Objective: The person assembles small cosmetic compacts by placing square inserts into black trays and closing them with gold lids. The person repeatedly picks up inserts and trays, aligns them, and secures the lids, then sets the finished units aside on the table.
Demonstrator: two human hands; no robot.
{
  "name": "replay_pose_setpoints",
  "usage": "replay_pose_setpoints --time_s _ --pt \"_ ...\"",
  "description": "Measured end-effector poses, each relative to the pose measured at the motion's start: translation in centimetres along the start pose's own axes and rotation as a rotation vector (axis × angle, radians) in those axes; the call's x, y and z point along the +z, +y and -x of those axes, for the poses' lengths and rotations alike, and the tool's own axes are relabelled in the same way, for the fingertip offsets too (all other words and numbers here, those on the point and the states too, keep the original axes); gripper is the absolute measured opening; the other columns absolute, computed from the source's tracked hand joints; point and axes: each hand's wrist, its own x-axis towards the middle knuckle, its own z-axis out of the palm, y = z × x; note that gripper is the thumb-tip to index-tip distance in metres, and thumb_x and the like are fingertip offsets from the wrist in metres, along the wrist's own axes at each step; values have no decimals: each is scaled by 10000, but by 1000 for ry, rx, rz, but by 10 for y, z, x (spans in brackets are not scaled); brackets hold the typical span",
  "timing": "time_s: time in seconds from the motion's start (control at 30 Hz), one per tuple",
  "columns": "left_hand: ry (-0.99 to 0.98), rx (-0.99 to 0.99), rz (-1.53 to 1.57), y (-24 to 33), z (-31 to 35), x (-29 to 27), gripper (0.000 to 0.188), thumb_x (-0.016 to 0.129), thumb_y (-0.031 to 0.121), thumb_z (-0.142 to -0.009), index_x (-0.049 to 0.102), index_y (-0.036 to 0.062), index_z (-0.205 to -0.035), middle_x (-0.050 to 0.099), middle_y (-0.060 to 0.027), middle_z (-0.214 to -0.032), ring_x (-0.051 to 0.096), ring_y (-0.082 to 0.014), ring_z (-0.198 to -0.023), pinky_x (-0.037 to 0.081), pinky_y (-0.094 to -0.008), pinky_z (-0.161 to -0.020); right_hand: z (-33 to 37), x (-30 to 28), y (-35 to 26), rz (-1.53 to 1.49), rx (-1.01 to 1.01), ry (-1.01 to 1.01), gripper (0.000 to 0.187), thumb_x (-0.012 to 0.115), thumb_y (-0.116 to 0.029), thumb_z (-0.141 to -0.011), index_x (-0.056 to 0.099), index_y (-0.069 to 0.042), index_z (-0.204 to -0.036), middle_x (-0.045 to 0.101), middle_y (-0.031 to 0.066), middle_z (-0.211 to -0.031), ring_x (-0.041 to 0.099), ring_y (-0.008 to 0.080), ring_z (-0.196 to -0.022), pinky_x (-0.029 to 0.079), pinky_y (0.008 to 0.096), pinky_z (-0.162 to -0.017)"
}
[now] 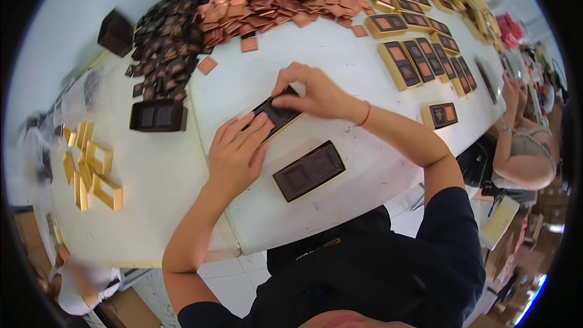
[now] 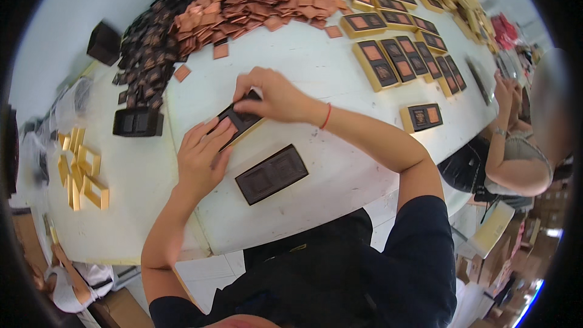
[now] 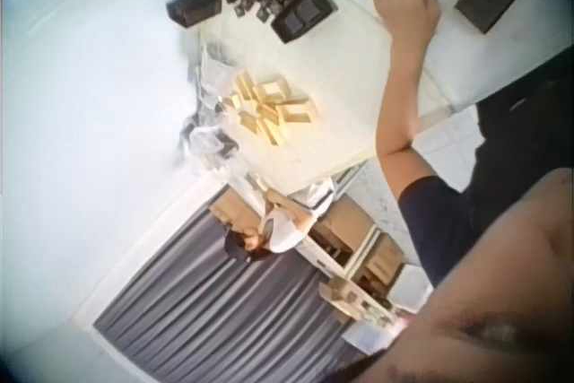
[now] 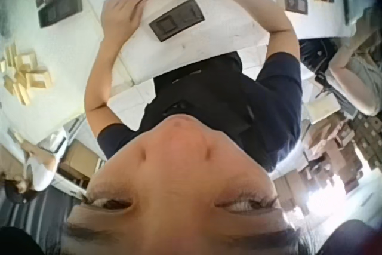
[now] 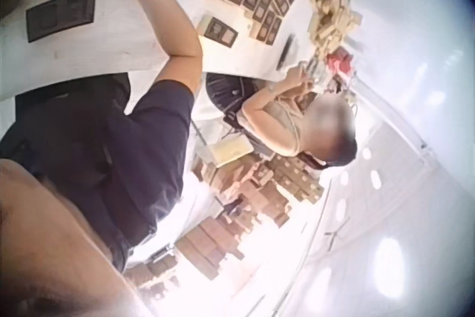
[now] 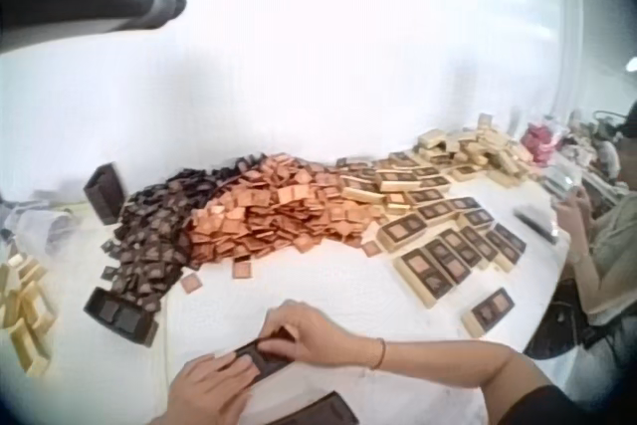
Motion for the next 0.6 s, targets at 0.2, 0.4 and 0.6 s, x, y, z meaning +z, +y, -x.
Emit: replay_pose_setpoints --time_s 0.2,0.4,0.6 --pt "-36 -48 123 -1 0 1 326 735 17 -787 721 50 -1111 695 -98 -1222 612 -300 -1212 436 -465 -1073 23 14 20 77 -222 107 175 809 -124 -801 659 -72 -874 577 59 -900 568 240 -910 471 349 -811" --pt "-164 -122 223 -7 0 -10 332 710 142 -867 697 38 -1183 655 -142 -1297 539 -349 -1306 376 -482 -1116 27 5 23 404 -445 37 187 731 -193 -850 696 -102 -1009 622 26 -1026 576 235 -1018 454 378 -888" --pt "-370 -154 171 27 0 -22 813 605 619 -886 484 46 -1450 436 -182 -1522 289 -442 -1459 286 -507 -1157 73 -7 6 746 -402 -3 386 677 -139 -868 652 -108 -1252 623 33 -1268 528 263 -1245 413 418 -1040"
